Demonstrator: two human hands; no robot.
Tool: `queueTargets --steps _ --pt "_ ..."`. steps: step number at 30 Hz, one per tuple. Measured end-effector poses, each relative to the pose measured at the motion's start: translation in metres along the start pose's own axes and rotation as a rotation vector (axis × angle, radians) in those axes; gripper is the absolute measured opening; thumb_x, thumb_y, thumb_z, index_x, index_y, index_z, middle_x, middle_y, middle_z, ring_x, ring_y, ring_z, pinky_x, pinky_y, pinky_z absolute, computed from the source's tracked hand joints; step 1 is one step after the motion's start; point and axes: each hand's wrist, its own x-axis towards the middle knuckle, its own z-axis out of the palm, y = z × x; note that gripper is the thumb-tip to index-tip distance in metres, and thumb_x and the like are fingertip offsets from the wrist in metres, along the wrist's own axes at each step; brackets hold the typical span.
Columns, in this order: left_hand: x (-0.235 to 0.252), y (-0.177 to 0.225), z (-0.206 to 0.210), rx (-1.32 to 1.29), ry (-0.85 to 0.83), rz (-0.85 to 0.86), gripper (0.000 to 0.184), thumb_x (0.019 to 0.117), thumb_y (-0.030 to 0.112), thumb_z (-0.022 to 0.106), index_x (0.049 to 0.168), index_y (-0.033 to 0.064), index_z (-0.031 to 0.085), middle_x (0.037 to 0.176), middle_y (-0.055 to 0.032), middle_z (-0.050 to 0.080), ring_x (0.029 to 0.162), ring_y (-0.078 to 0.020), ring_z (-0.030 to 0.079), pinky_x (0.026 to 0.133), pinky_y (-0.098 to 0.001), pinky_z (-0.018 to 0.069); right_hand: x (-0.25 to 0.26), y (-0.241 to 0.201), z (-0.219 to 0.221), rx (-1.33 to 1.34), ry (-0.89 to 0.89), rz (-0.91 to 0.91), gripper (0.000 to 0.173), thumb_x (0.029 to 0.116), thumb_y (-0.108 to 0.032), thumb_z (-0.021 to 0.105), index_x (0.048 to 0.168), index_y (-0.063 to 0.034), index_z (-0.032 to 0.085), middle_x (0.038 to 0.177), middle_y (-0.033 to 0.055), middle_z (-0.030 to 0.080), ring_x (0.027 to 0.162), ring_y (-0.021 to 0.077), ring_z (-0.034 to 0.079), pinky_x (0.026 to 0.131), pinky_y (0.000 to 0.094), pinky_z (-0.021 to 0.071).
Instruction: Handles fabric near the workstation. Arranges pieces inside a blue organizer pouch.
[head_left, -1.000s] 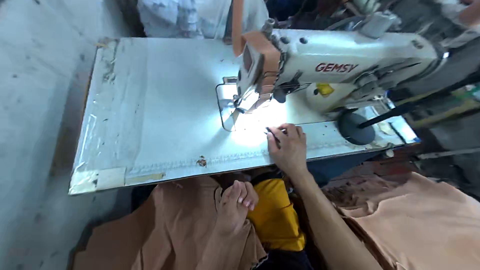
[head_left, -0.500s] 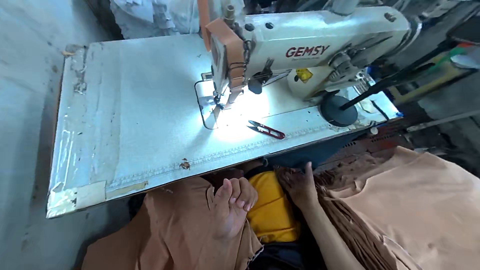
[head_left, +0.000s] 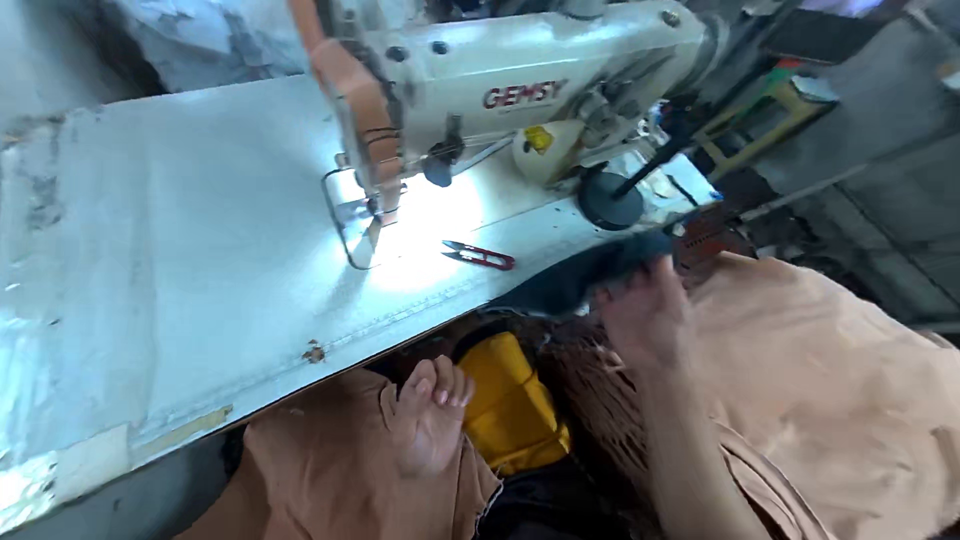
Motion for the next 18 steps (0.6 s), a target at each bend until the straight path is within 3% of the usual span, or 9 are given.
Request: queueTargets --steps 2,3,5,7,9,11,13,16,18 --pt "0.000 -0.011 -0.015 0.011 0.039 -0.030 0.018 0.0932 0.031 0.070 0.083 0.0154 0.070 0.075 0.0034 0.062 0.070 -0.0104 0.061 0.069 -0.0293 0.0521 0.015 -0.028 -0.001 -0.125 -0.202 -0.182 0.062 0.1018 -0.060 0.049 0.153 -0.0253 0.043 0.147 -0.0010 0.058 0.135 0.0234 0.057 0.110 0.0496 0.0489" --pt "-0.001 -0.016 -0.023 0.032 0.067 -0.052 0.019 0.0931 0.031 0.070 0.082 0.0161 0.070 0.074 0.0035 0.062 0.070 -0.0102 0.062 0.070 -0.0294 0.0529 0.019 -0.035 -0.003 -0.181 -0.195 -0.244 0.057 0.1049 -0.058 0.042 0.150 -0.0227 0.047 0.145 0.0001 0.060 0.132 0.0238 0.058 0.108 0.0489 0.0503" --pt "-0.005 -0.024 -0.038 0.071 0.150 -0.108 0.020 0.0915 0.031 0.071 0.077 0.0177 0.070 0.071 0.0043 0.062 0.068 -0.0095 0.063 0.070 -0.0289 0.0540 0.023 -0.035 -0.013 -0.338 -0.052 -0.352 0.046 0.1107 -0.043 0.033 0.137 -0.0143 0.057 0.130 0.0024 0.067 0.118 0.0215 0.066 0.099 0.0445 0.0562" --pt "-0.010 -0.030 -0.054 0.123 0.258 -0.156 0.018 0.0914 0.030 0.072 0.078 0.0176 0.072 0.071 0.0039 0.063 0.068 -0.0095 0.064 0.071 -0.0283 0.0557 0.022 -0.024 -0.030 -0.607 0.080 -0.371 0.034 0.1112 -0.029 0.039 0.125 -0.0071 0.061 0.113 0.0049 0.070 0.101 0.0181 0.070 0.088 0.0400 0.0603" --pt "-0.012 -0.035 -0.063 0.219 0.394 -0.200 0.025 0.0985 0.026 0.057 0.078 0.0164 0.067 0.070 0.0029 0.062 0.068 -0.0095 0.063 0.069 -0.0274 0.0562 0.021 -0.010 -0.046 -0.973 0.075 -0.231 0.033 0.1086 -0.025 0.047 0.122 -0.0002 0.063 0.103 0.0116 0.071 0.090 0.0194 0.071 0.081 0.0399 0.0605" --pt "-0.012 -0.038 -0.067 0.318 0.468 -0.246 0.038 0.1053 0.022 0.039 0.076 0.0151 0.062 0.069 0.0025 0.060 0.067 -0.0090 0.062 0.069 -0.0261 0.0557 0.020 0.005 -0.052 -1.336 -0.040 -0.075 0.034 0.1066 -0.027 0.051 0.122 -0.0028 0.068 0.107 0.0133 0.073 0.094 0.0228 0.071 0.086 0.0448 0.0589" --pt "-0.011 -0.038 -0.071 0.382 0.484 -0.276 0.042 0.1075 0.020 0.034 0.076 0.0134 0.060 0.069 0.0017 0.059 0.066 -0.0094 0.061 0.068 -0.0255 0.0554 0.019 0.021 -0.051 -1.571 -0.124 -0.033 0.033 0.1049 -0.026 0.050 0.122 -0.0084 0.072 0.118 0.0125 0.071 0.105 0.0263 0.070 0.093 0.0480 0.0570" --pt "-0.009 -0.040 -0.069 0.494 0.476 -0.289 0.037 0.1074 0.018 0.036 0.080 0.0127 0.061 0.072 0.0013 0.061 0.068 -0.0091 0.062 0.068 -0.0246 0.0559 0.016 0.045 -0.048 -1.592 -0.271 -0.158 0.030 0.1022 -0.019 0.051 0.117 -0.0084 0.075 0.119 0.0126 0.071 0.111 0.0270 0.068 0.098 0.0454 0.0550" --pt "-0.006 -0.045 -0.064 0.651 0.413 -0.300 0.023 0.1043 0.014 0.043 0.091 0.0101 0.062 0.078 0.0001 0.066 0.073 -0.0095 0.065 0.071 -0.0255 0.0571 0.014 0.060 -0.044 -1.580 -0.436 -0.252 0.031 0.0985 -0.012 0.051 0.117 -0.0115 0.076 0.122 0.0099 0.072 0.119 0.0282 0.065 0.104 0.0477 0.0517"
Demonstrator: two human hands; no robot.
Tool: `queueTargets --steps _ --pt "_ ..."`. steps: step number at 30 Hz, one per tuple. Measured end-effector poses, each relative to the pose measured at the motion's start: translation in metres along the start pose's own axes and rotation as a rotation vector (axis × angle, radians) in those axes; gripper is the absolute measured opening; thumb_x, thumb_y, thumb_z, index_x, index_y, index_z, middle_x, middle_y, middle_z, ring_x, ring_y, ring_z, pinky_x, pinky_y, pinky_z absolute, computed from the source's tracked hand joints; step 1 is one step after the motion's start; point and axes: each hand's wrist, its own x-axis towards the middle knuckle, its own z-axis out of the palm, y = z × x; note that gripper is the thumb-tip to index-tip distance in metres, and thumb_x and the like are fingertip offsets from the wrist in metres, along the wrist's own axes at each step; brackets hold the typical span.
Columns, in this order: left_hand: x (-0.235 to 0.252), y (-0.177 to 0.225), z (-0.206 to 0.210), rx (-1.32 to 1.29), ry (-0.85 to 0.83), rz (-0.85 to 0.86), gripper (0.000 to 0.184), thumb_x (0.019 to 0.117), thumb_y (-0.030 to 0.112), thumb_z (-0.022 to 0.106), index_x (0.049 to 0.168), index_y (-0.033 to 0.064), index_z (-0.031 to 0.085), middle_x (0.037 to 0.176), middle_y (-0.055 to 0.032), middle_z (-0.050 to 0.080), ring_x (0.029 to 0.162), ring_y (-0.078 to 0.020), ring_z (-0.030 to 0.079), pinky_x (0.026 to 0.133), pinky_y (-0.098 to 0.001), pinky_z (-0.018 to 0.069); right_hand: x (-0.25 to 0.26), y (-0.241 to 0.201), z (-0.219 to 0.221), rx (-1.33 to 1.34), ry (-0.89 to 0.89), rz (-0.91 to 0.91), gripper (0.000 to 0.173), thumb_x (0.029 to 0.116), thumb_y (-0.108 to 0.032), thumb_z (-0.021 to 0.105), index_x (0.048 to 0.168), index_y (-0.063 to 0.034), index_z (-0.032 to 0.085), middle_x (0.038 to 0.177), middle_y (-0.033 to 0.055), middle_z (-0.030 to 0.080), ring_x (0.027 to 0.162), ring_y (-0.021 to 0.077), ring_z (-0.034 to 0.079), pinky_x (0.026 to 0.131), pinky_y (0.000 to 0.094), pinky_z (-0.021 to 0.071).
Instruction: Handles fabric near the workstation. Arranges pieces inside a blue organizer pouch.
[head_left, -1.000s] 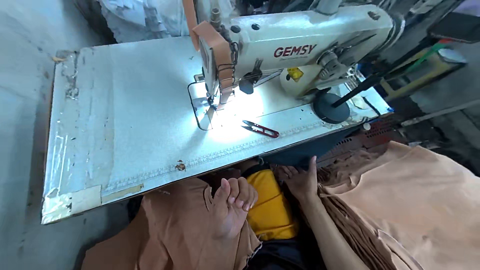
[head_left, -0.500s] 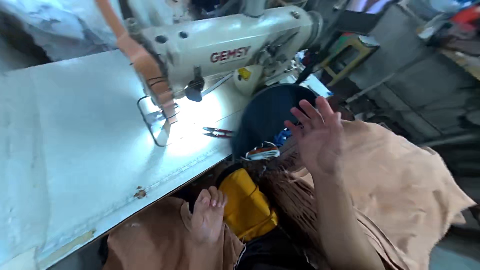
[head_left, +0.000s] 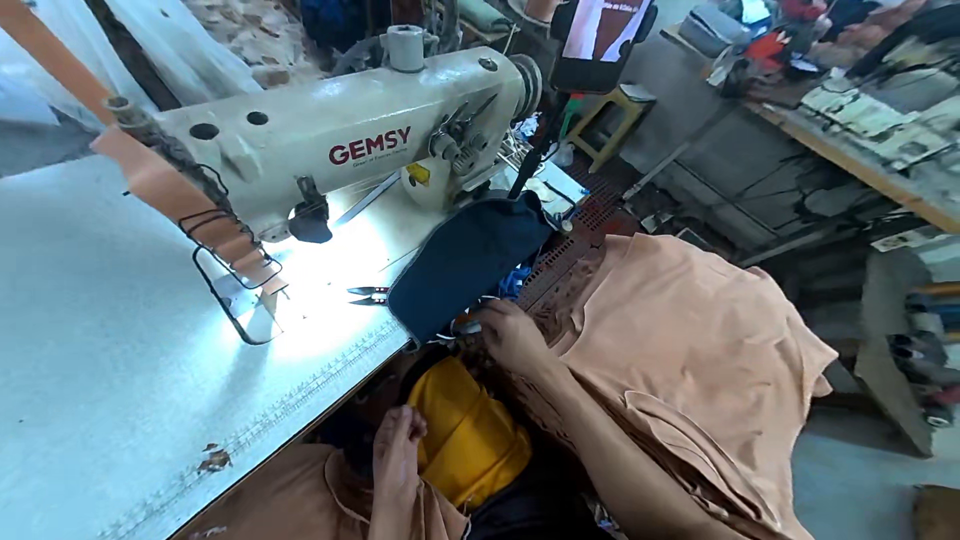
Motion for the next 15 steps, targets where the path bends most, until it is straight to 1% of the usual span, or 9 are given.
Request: queueTargets --steps 1,2,4,6,7,8,11,13,15 --pt "0.002 0.002 0.008 0.112 -0.018 0.014 0.013 0.1026 0.013 0.050 0.100 0.0063 0.061 0.083 -0.0017 0.068 0.076 -0.0109 0.067 0.073 -0.0274 0.0583 0.002 -0.002 0.008 -0.022 -0.032 -0.078 0.032 0.0967 -0.009 0.052 0.117 -0.0129 0.076 0.124 0.0091 0.072 0.120 0.0303 0.064 0.104 0.0507 0.0506" --pt "0.006 0.005 0.019 0.223 -0.031 0.017 0.016 0.1010 0.014 0.057 0.109 0.0011 0.058 0.090 -0.0053 0.068 0.079 -0.0135 0.068 0.076 -0.0304 0.0590 0.004 -0.006 0.015 -0.059 -0.085 -0.126 0.032 0.0955 -0.007 0.053 0.118 -0.0130 0.076 0.126 0.0093 0.071 0.121 0.0325 0.063 0.103 0.0538 0.0495" --pt "0.021 0.013 0.045 0.436 -0.023 -0.002 0.049 0.0979 0.026 0.068 0.131 -0.0059 0.050 0.110 -0.0141 0.066 0.091 -0.0196 0.069 0.083 -0.0372 0.0597 0.006 -0.015 0.024 -0.151 -0.224 -0.142 0.028 0.0957 -0.009 0.054 0.116 -0.0093 0.073 0.131 0.0106 0.068 0.128 0.0349 0.059 0.106 0.0580 0.0444" --pt "0.044 0.015 0.067 0.616 0.034 0.030 0.072 0.0930 0.042 0.073 0.142 -0.0041 0.047 0.126 -0.0185 0.063 0.109 -0.0234 0.066 0.095 -0.0428 0.0563 0.005 -0.024 0.030 -0.217 -0.345 -0.098 0.026 0.0975 -0.015 0.053 0.113 -0.0039 0.071 0.133 0.0119 0.067 0.134 0.0345 0.053 0.109 0.0585 0.0392" --pt "0.056 0.015 0.076 0.691 0.068 0.069 0.072 0.0921 0.048 0.073 0.141 -0.0009 0.051 0.129 -0.0167 0.064 0.117 -0.0215 0.064 0.101 -0.0425 0.0537 0.004 -0.028 0.030 -0.236 -0.371 -0.084 0.027 0.0983 -0.017 0.052 0.111 -0.0031 0.071 0.131 0.0120 0.067 0.134 0.0336 0.053 0.109 0.0572 0.0396" --pt "0.066 0.015 0.083 0.773 0.098 0.107 0.065 0.0939 0.049 0.070 0.135 0.0009 0.058 0.124 -0.0151 0.068 0.117 -0.0211 0.065 0.103 -0.0444 0.0524 0.003 -0.029 0.029 -0.239 -0.391 -0.070 0.028 0.0993 -0.019 0.052 0.111 -0.0034 0.072 0.129 0.0117 0.068 0.132 0.0329 0.055 0.107 0.0560 0.0408" --pt "0.075 0.016 0.091 0.975 0.089 0.086 0.042 0.1022 0.035 0.060 0.123 -0.0010 0.066 0.115 -0.0186 0.071 0.114 -0.0289 0.066 0.101 -0.0520 0.0498 0.013 -0.031 0.012 -0.136 -0.439 0.049 0.029 0.0984 -0.016 0.052 0.115 -0.0042 0.073 0.125 0.0148 0.070 0.128 0.0348 0.059 0.107 0.0587 0.0428" --pt "0.071 0.014 0.091 1.008 0.091 0.050 0.037 0.1019 0.029 0.059 0.122 -0.0016 0.066 0.112 -0.0191 0.070 0.111 -0.0298 0.067 0.099 -0.0514 0.0510 0.023 -0.029 -0.001 -0.066 -0.322 0.169 0.027 0.0985 -0.018 0.054 0.113 -0.0057 0.074 0.118 0.0175 0.071 0.116 0.0350 0.067 0.100 0.0573 0.0519" --pt "0.067 0.007 0.085 0.970 0.115 0.058 0.035 0.1010 0.026 0.060 0.121 -0.0023 0.064 0.109 -0.0179 0.070 0.105 -0.0283 0.069 0.095 -0.0489 0.0538 0.030 -0.025 -0.010 -0.081 -0.185 0.250 0.025 0.0989 -0.018 0.056 0.109 -0.0037 0.075 0.114 0.0185 0.071 0.109 0.0353 0.069 0.094 0.0550 0.0549"
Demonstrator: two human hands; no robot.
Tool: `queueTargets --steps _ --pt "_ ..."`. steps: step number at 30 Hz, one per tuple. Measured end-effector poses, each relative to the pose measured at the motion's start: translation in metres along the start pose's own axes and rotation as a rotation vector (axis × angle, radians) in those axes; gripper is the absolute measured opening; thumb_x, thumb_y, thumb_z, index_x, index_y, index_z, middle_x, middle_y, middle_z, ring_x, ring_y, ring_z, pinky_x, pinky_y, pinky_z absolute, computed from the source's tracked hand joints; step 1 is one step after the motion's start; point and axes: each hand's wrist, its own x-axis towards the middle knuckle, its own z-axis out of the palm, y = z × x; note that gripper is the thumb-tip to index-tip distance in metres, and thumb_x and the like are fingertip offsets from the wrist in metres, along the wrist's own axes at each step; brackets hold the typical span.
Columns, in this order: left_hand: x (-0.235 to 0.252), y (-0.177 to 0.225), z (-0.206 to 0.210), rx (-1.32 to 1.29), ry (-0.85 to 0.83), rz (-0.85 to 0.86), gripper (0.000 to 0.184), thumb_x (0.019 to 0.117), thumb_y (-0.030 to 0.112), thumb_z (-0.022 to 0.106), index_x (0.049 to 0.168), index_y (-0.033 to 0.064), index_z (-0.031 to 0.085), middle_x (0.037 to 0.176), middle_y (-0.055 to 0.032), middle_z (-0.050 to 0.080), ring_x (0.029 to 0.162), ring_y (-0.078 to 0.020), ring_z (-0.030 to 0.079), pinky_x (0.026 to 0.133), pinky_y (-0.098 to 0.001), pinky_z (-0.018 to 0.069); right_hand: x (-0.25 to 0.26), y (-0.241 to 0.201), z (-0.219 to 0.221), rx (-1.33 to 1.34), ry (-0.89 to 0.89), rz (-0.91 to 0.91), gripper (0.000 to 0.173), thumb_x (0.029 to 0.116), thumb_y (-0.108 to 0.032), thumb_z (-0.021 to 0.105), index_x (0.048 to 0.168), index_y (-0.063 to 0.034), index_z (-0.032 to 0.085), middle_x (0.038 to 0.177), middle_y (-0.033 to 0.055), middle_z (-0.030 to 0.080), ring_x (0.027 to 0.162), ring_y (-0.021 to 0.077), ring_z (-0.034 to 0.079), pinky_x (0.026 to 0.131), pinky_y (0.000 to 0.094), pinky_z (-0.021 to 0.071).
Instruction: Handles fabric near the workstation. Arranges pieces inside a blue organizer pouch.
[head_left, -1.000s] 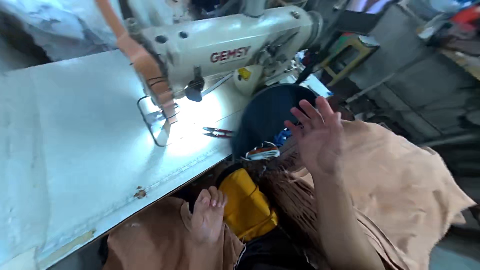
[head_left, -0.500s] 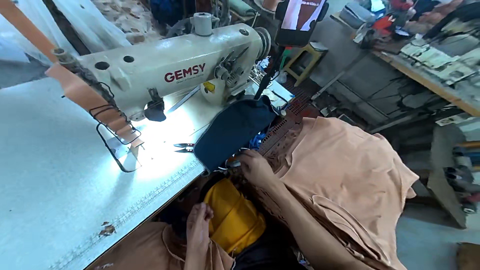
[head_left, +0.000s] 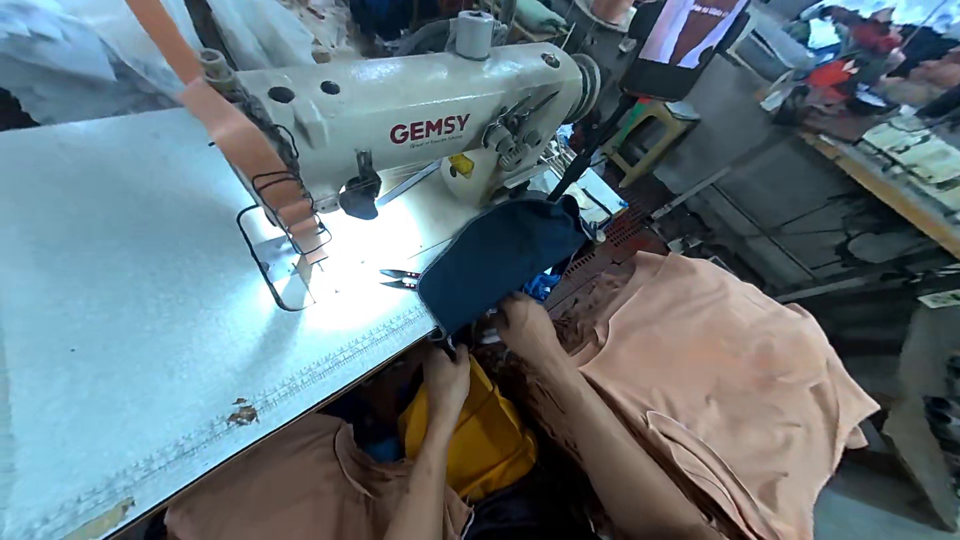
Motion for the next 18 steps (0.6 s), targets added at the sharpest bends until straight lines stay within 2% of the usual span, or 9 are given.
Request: queueTargets --steps 2,3,4,6,8,10,13,16,18 --pt "-0.003 -0.005 0.000 -0.036 0.028 0.005 0.034 0.1003 0.024 0.060 0.121 -0.0029 0.063 0.108 -0.0179 0.069 0.103 -0.0276 0.068 0.094 -0.0475 0.0544 0.004 0.004 -0.003 0.011 0.112 -0.026 0.023 0.0961 -0.018 0.059 0.098 -0.0030 0.076 0.102 0.0171 0.073 0.099 0.0345 0.071 0.087 0.0553 0.0565" --pt "-0.004 -0.006 -0.001 -0.042 0.033 0.001 0.035 0.1001 0.024 0.060 0.122 -0.0034 0.063 0.108 -0.0184 0.069 0.102 -0.0281 0.068 0.094 -0.0476 0.0542 0.005 0.005 -0.003 -0.018 0.154 -0.044 0.023 0.0950 -0.019 0.059 0.095 -0.0035 0.076 0.099 0.0162 0.074 0.099 0.0342 0.071 0.086 0.0549 0.0565" --pt "-0.005 -0.006 -0.001 -0.042 0.026 -0.010 0.036 0.1003 0.024 0.060 0.123 -0.0036 0.062 0.108 -0.0187 0.069 0.103 -0.0286 0.068 0.094 -0.0479 0.0542 0.005 0.006 -0.002 -0.079 0.173 -0.046 0.024 0.0955 -0.020 0.059 0.097 -0.0039 0.076 0.103 0.0161 0.074 0.106 0.0348 0.069 0.090 0.0544 0.0551" --pt "-0.006 -0.006 -0.002 -0.047 -0.005 -0.038 0.038 0.1007 0.025 0.060 0.125 -0.0039 0.060 0.110 -0.0195 0.068 0.104 -0.0294 0.068 0.095 -0.0490 0.0537 0.009 0.011 0.002 -0.209 0.112 -0.021 0.033 0.1007 -0.026 0.053 0.111 -0.0026 0.075 0.122 0.0195 0.069 0.127 0.0379 0.058 0.108 0.0540 0.0450" --pt "-0.008 -0.010 0.000 -0.091 -0.026 -0.052 0.038 0.1010 0.025 0.060 0.126 -0.0039 0.059 0.106 -0.0173 0.069 0.097 -0.0256 0.070 0.090 -0.0455 0.0573 0.016 0.014 0.004 -0.274 0.010 0.027 0.042 0.1031 -0.033 0.049 0.124 -0.0028 0.070 0.139 0.0220 0.060 0.140 0.0396 0.047 0.114 0.0558 0.0368" --pt "-0.009 -0.013 0.002 -0.152 -0.039 -0.067 0.038 0.1012 0.024 0.060 0.127 -0.0037 0.057 0.103 -0.0150 0.070 0.088 -0.0211 0.073 0.083 -0.0409 0.0614 0.023 0.012 0.001 -0.272 -0.006 0.084 0.043 0.0999 -0.035 0.056 0.128 -0.0043 0.068 0.139 0.0208 0.061 0.139 0.0386 0.049 0.112 0.0571 0.0403" --pt "-0.014 -0.014 0.003 -0.198 -0.056 -0.068 0.043 0.1016 0.022 0.059 0.134 -0.0041 0.051 0.110 -0.0167 0.068 0.091 -0.0219 0.072 0.084 -0.0405 0.0613 0.030 0.001 -0.011 -0.334 -0.149 0.185 0.044 0.0973 -0.037 0.062 0.119 0.0003 0.069 0.122 0.0242 0.068 0.120 0.0424 0.063 0.095 0.0627 0.0492" --pt "-0.018 -0.016 0.006 -0.236 -0.037 -0.025 0.045 0.1003 0.019 0.060 0.137 -0.0041 0.049 0.112 -0.0167 0.067 0.091 -0.0212 0.072 0.083 -0.0394 0.0617 0.043 -0.002 -0.014 -0.398 -0.411 0.209 0.045 0.0970 -0.034 0.062 0.123 0.0019 0.068 0.130 0.0263 0.065 0.126 0.0450 0.058 0.099 0.0681 0.0444" --pt "-0.019 -0.017 0.009 -0.243 -0.038 -0.016 0.045 0.1002 0.019 0.059 0.138 -0.0034 0.048 0.110 -0.0157 0.068 0.089 -0.0197 0.073 0.082 -0.0385 0.0621 0.046 0.005 0.001 -0.463 -0.406 0.070 0.046 0.0974 -0.031 0.061 0.129 0.0012 0.065 0.136 0.0272 0.061 0.130 0.0464 0.055 0.100 0.0695 0.0434"
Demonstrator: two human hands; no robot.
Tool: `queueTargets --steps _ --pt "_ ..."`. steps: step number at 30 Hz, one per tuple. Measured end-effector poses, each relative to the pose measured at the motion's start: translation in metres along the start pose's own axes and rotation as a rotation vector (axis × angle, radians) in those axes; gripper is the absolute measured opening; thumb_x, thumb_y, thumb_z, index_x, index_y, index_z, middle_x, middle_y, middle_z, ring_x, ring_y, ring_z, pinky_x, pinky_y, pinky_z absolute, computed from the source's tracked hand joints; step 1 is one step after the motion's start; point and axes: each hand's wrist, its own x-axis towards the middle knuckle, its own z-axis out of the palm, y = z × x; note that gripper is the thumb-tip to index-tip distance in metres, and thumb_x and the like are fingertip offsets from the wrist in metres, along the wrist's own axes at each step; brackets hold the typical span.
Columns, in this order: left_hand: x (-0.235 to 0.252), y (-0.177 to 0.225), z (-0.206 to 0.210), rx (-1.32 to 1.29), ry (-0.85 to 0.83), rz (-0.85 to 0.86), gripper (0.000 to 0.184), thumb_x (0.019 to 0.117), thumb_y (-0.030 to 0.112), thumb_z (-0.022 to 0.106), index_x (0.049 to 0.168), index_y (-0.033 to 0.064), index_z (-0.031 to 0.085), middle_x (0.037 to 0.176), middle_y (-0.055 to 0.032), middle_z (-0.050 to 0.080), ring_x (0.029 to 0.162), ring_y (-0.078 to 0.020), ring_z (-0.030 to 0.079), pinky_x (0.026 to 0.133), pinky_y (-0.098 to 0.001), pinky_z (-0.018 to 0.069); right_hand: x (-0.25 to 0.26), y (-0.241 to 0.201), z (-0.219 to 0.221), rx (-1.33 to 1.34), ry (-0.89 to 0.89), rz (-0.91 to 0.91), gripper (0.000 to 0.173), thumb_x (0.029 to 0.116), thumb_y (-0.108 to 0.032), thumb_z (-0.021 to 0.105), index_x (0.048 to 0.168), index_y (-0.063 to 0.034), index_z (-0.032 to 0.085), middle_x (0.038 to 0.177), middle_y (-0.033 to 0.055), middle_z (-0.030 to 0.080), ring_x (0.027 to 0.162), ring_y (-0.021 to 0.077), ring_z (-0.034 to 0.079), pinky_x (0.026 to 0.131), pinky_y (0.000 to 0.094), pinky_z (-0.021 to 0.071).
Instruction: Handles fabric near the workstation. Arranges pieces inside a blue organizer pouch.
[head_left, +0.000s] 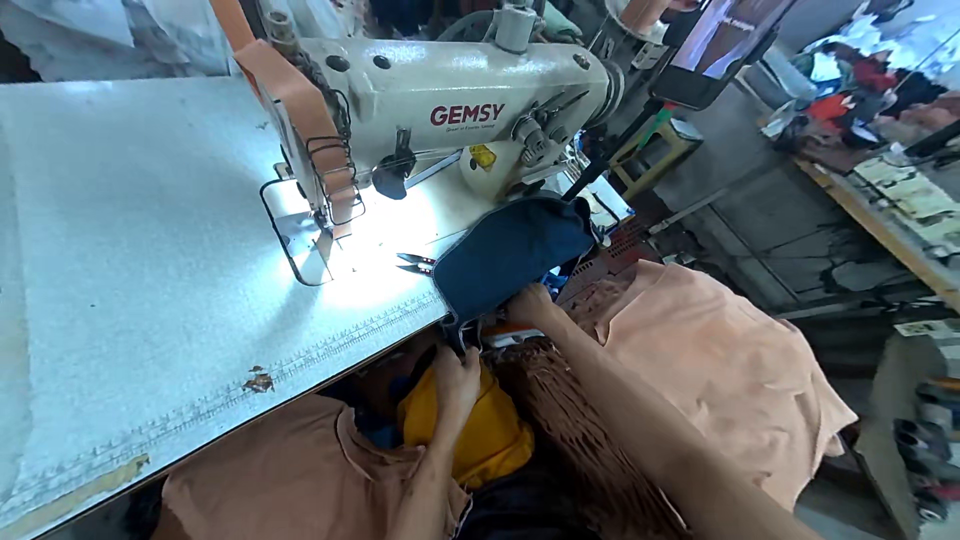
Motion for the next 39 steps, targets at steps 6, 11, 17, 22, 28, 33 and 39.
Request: queueTargets --steps 6,11,17,22,28,33,39 --pt "0.000 0.000 -0.001 -0.005 -0.016 -0.008 0.047 0.1012 0.020 0.059 0.141 -0.0033 0.046 0.116 -0.0176 0.066 0.092 -0.0208 0.072 0.084 -0.0387 0.0620 0.014 0.016 0.007 -0.048 0.023 -0.375 0.054 0.0980 -0.043 0.060 0.131 -0.0011 0.064 0.140 0.0265 0.059 0.137 0.0435 0.051 0.110 0.0671 0.0390" --pt "0.004 -0.003 -0.002 -0.006 -0.021 -0.025 0.047 0.1018 0.021 0.058 0.141 -0.0021 0.046 0.111 -0.0159 0.068 0.087 -0.0195 0.073 0.081 -0.0385 0.0627 0.014 0.027 -0.002 0.099 0.022 -0.351 0.045 0.1043 -0.035 0.051 0.131 -0.0019 0.064 0.135 0.0245 0.062 0.132 0.0409 0.055 0.108 0.0662 0.0415" --pt "0.004 0.000 -0.001 0.043 -0.023 -0.018 0.049 0.1021 0.025 0.058 0.142 -0.0018 0.047 0.112 -0.0159 0.069 0.090 -0.0218 0.073 0.083 -0.0418 0.0622 0.018 0.014 -0.008 -0.090 -0.045 -0.256 0.052 0.0954 -0.037 0.065 0.134 -0.0014 0.062 0.143 0.0286 0.055 0.138 0.0490 0.046 0.107 0.0768 0.0338" --pt "-0.004 0.007 -0.002 0.120 -0.037 -0.011 0.050 0.1034 0.030 0.055 0.142 -0.0018 0.050 0.115 -0.0193 0.069 0.101 -0.0285 0.070 0.091 -0.0490 0.0568 0.030 0.015 -0.010 -0.223 -0.328 -0.371 0.042 0.0958 -0.040 0.066 0.105 -0.0004 0.073 0.111 0.0280 0.069 0.108 0.0494 0.064 0.087 0.0763 0.0442" --pt "-0.007 0.005 -0.001 0.116 -0.023 0.024 0.049 0.1037 0.028 0.054 0.143 -0.0006 0.049 0.114 -0.0186 0.069 0.098 -0.0271 0.072 0.089 -0.0481 0.0589 0.027 0.014 -0.005 -0.232 -0.288 -0.303 0.048 0.0938 -0.045 0.068 0.112 -0.0007 0.071 0.121 0.0298 0.066 0.118 0.0521 0.059 0.093 0.0794 0.0410" --pt "-0.005 0.007 0.001 0.119 -0.007 0.014 0.049 0.1031 0.028 0.055 0.142 -0.0010 0.049 0.112 -0.0186 0.069 0.096 -0.0274 0.071 0.088 -0.0486 0.0582 0.012 0.007 0.000 -0.205 -0.223 -0.246 0.051 0.0956 -0.039 0.068 0.126 0.0013 0.065 0.141 0.0286 0.056 0.135 0.0498 0.049 0.106 0.0759 0.0341" --pt "-0.003 0.003 0.001 0.117 0.007 0.014 0.051 0.1031 0.027 0.054 0.145 -0.0005 0.046 0.111 -0.0177 0.070 0.093 -0.0255 0.072 0.086 -0.0466 0.0597 0.014 0.011 0.006 -0.199 -0.174 -0.250 0.046 0.0961 -0.036 0.064 0.124 0.0005 0.066 0.135 0.0281 0.059 0.128 0.0486 0.054 0.098 0.0721 0.0415"
